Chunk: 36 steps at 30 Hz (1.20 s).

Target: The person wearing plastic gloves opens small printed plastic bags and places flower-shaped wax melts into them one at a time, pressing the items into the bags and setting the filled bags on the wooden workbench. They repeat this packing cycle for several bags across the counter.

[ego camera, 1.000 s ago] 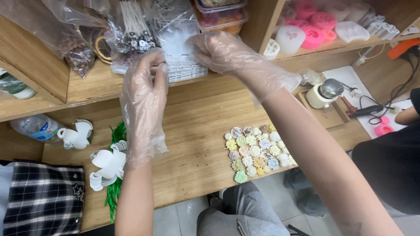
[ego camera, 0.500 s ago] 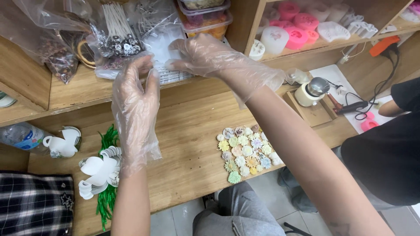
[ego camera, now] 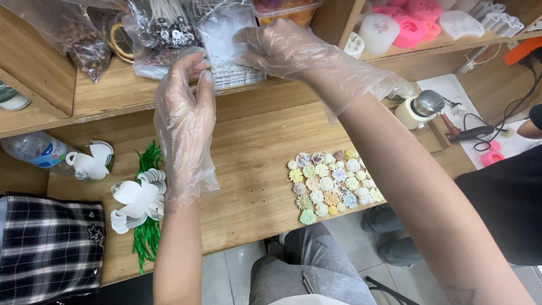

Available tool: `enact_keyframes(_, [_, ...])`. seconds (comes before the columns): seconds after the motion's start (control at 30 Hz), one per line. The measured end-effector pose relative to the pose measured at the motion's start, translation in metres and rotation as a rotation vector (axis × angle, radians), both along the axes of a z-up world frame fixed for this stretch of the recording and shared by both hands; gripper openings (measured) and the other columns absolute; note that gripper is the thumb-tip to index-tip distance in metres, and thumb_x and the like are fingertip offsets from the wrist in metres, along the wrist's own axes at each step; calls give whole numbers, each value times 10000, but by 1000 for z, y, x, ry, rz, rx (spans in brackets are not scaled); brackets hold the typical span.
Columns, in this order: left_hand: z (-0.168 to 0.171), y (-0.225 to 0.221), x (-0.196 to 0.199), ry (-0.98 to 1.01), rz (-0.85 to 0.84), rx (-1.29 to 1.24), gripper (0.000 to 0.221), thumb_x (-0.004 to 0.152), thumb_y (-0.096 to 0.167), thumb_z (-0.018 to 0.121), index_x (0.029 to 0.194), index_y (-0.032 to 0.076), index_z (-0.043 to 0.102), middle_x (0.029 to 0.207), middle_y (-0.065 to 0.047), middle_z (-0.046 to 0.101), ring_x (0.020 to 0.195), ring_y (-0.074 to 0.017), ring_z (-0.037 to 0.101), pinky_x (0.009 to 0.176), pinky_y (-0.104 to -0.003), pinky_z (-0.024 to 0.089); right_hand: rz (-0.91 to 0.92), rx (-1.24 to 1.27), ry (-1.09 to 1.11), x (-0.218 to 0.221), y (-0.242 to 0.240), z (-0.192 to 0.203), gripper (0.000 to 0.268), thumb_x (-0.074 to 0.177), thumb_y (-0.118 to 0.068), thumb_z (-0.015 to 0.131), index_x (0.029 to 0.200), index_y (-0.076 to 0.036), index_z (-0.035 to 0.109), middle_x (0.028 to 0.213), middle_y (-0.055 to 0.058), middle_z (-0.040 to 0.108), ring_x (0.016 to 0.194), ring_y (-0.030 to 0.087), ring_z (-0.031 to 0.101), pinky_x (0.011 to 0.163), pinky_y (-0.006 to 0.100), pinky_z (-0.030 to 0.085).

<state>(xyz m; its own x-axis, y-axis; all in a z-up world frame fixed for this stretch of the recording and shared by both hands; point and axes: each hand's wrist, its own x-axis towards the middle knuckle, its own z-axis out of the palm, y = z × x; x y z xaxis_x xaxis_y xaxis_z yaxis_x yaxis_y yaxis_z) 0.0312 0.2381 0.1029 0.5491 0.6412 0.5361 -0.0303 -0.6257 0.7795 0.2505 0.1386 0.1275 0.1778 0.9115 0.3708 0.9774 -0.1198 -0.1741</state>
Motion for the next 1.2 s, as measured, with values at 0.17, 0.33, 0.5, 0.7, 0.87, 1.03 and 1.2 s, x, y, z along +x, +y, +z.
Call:
enact_keyframes(0.17, [0,0,1,-25,-45,-57,292,1019,98,683,1307,123,650,1185,-31,738,1024,-154,718,902,-322,582,-126,-128,202,-27,-6,29,413,987,-351,695,1336,-137,640,919,159,741,767,287,750,707,401,580])
enact_keyframes(0.33, [1,1,2,3,-18,36,306,1004,97,701,1304,125,653,1179,-30,740,1058,-169,721,901,-339,567,-25,-74,105,-12,-3,21,391,1008,-336,695,1320,-103,662,932,178,740,751,294,737,699,413,569])
enact_keyframes(0.5, [2,-2,3,14,-23,40,317,1003,113,707,1312,123,639,1146,-32,724,1040,-172,715,872,-348,573,18,-55,90,-4,-3,15,357,1024,-333,686,1314,-124,683,946,187,749,788,307,736,720,426,564])
enact_keyframes(0.7, [-2,1,3,4,-4,225,334,1026,102,730,1343,98,627,1138,-48,724,1055,-205,697,917,-382,562,17,-25,100,-13,-7,24,338,1021,-315,686,1297,-121,677,941,163,753,790,293,746,720,416,573])
enact_keyframes(0.87, [12,-8,3,69,6,55,356,977,116,707,1326,134,640,1108,-33,731,1017,-178,721,837,-354,577,-81,-129,187,-5,-2,16,363,991,-332,662,1324,-190,674,884,131,749,749,289,744,693,423,583])
enact_keyframes(1.03, [8,-6,4,79,8,-2,349,985,125,683,1330,142,634,1157,-37,728,992,-174,737,804,-343,593,-116,-219,50,-21,-4,29,534,976,-488,698,1372,-139,616,803,154,727,724,303,715,710,448,553])
enact_keyframes(1.2, [5,-3,9,67,48,112,290,1022,151,687,1309,132,648,1140,-57,758,1002,-206,742,818,-370,584,-36,-112,34,-15,-4,25,603,898,-475,757,1325,-66,636,776,168,737,677,292,718,674,440,564])
